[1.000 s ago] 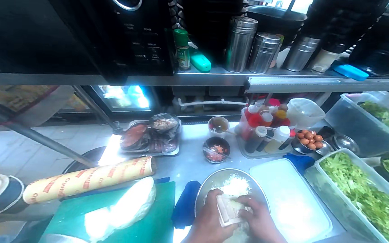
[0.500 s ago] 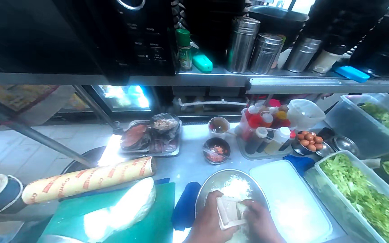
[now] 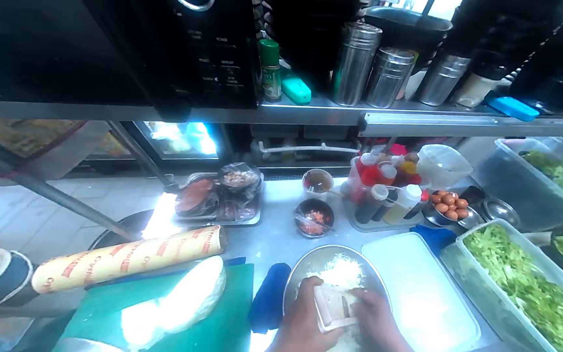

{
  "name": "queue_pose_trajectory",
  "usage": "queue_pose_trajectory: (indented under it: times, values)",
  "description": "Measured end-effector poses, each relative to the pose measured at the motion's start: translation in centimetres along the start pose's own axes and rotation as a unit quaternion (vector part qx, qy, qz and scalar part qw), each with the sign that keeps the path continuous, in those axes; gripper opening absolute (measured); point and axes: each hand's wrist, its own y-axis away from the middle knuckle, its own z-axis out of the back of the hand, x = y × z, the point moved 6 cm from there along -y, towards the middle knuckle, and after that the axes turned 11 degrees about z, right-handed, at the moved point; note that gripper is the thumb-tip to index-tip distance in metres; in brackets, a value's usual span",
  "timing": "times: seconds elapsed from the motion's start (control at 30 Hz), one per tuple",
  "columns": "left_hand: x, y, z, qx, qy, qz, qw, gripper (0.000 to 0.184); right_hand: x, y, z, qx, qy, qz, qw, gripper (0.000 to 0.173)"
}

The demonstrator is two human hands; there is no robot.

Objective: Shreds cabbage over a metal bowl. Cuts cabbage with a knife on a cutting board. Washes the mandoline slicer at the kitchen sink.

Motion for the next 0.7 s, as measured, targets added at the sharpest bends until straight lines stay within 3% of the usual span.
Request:
queue_pose_trajectory:
  times: [0.07, 0.17, 0.3, 0.43, 0.6, 0.7]
  values:
    - [-0.1, 0.0, 0.1, -0.001, 0.006, 0.004, 1.000, 0.109, 0.8, -0.3, 0.3, 0.011, -0.005, -0.005, 1.000, 0.030]
    - [0.0, 0.0, 0.0, 0.003, 0.000, 0.004, 1.000, 0.110, 5.0, -1.0, 0.1, 0.013, -0.034, 0.057, 0.998, 0.031]
    - [0.3, 0.3, -0.1, -0.002, 0.005, -0.005, 1.000, 0.108, 0.1, 0.3, 0.0, 0.006, 0.015, 0.015, 1.000, 0.029]
    - [0.5, 0.2, -0.2, -0.003, 0.006, -0.004, 1.000, 0.109, 5.1, -0.6, 0.1, 0.016, -0.006, 0.066, 0.998, 0.030]
    - [0.3, 0.4, -0.1, 0.002, 0.004, 0.006, 1.000, 0.109, 0.2, 0.3, -0.1, 0.015, 0.034, 0.016, 0.999, 0.030]
    - [0.2, 0.0, -0.1, 0.001, 0.000, 0.010, 1.000, 0.109, 4.4, -0.6, 0.2, 0.016, 0.015, 0.069, 0.997, 0.031]
